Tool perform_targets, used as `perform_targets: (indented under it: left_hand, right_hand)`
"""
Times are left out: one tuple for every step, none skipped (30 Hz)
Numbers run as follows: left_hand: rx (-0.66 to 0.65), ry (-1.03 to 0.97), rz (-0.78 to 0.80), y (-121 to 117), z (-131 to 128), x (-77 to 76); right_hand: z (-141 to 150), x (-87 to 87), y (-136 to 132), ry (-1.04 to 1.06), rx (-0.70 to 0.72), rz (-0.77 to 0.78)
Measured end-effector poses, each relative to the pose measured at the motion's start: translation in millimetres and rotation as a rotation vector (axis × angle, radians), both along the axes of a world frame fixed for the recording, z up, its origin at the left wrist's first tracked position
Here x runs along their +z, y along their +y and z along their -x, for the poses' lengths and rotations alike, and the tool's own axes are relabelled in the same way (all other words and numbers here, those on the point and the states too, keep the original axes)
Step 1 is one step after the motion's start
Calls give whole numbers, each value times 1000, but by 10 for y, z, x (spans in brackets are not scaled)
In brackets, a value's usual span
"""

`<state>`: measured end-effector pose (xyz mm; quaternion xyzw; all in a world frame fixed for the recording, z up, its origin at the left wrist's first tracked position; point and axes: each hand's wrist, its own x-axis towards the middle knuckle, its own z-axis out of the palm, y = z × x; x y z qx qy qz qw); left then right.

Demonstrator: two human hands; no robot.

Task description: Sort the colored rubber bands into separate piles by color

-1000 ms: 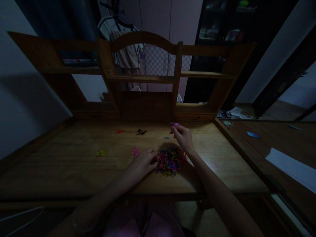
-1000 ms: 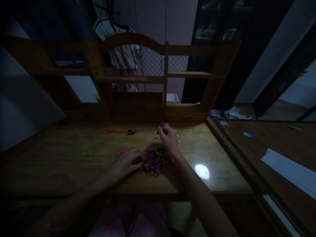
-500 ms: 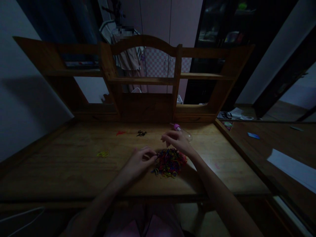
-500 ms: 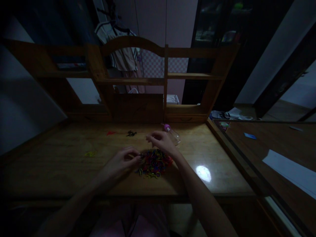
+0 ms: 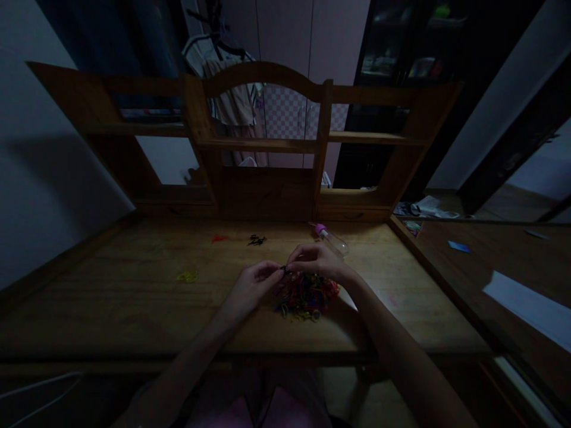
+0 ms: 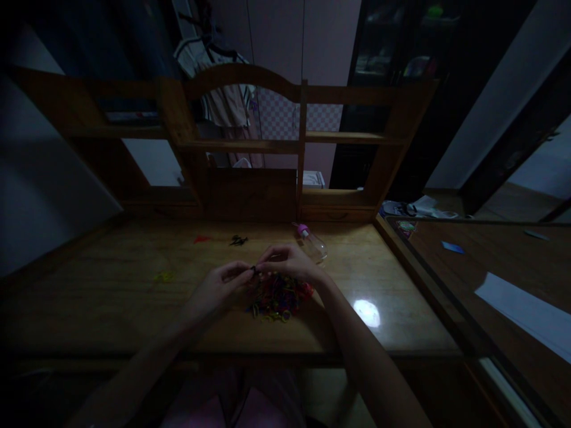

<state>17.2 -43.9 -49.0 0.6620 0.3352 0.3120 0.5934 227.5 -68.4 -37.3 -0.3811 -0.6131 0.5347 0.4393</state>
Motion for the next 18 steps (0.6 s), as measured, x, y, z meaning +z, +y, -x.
perform_targets:
  left_hand:
    - [12, -6, 13, 7, 4, -12]
    - [25, -13, 30, 16, 7, -25]
    - [38, -21, 47, 26, 10, -37]
    - [52, -28, 63, 36, 12, -49]
    - [69, -34, 77, 48, 14, -61]
    - [87, -40, 91, 59, 15, -72]
    - [98, -50, 106, 69, 17, -82]
    - [100, -63, 123, 78, 18, -93]
    - [95, -80, 139, 85, 20, -105]
    - [85, -95, 151, 90, 22, -116]
    - [73, -108, 156, 93, 24, -128]
    - [62, -116, 155, 94, 26, -139]
    - [58, -115, 146, 94, 28, -149]
    - [64, -108, 132, 93, 30, -158]
    - [71, -94, 116, 92, 32, -166]
    - [78, -76, 102, 92, 34, -174]
    - [85, -60, 92, 92, 37, -182]
    - [92, -46, 87, 93, 39, -189]
  right_hand:
    - [0, 5, -2, -8, 0, 0]
    - [2, 9, -4, -16, 3, 1]
    - [3, 13, -6, -20, 6, 2]
    - [5, 17, -8, -22, 13, 4]
    - [5, 20, -10, -20, 19, 4]
    - [5, 22, -11, -15, 21, 1]
    - [5, 23, -11, -11, 21, -5]
    - [3, 22, -11, -5, 18, -11]
    - [2, 21, -10, 2, 19, -16]
    - [1, 18, -8, 10, 23, -20]
    - [-1, 14, -5, 17, 29, -20]
    - [-1, 9, -1, 22, 36, -18]
    - [-2, 3, 3, 27, 38, -14]
    - [-2, -3, 8, 31, 36, -10]
    - [-2, -10, 13, 32, 29, -8]
    - [-2, -16, 18, 30, 19, -7]
    - [-3, -21, 23, 25, 8, -8]
    - [-5, -26, 27, 17, -1, -10]
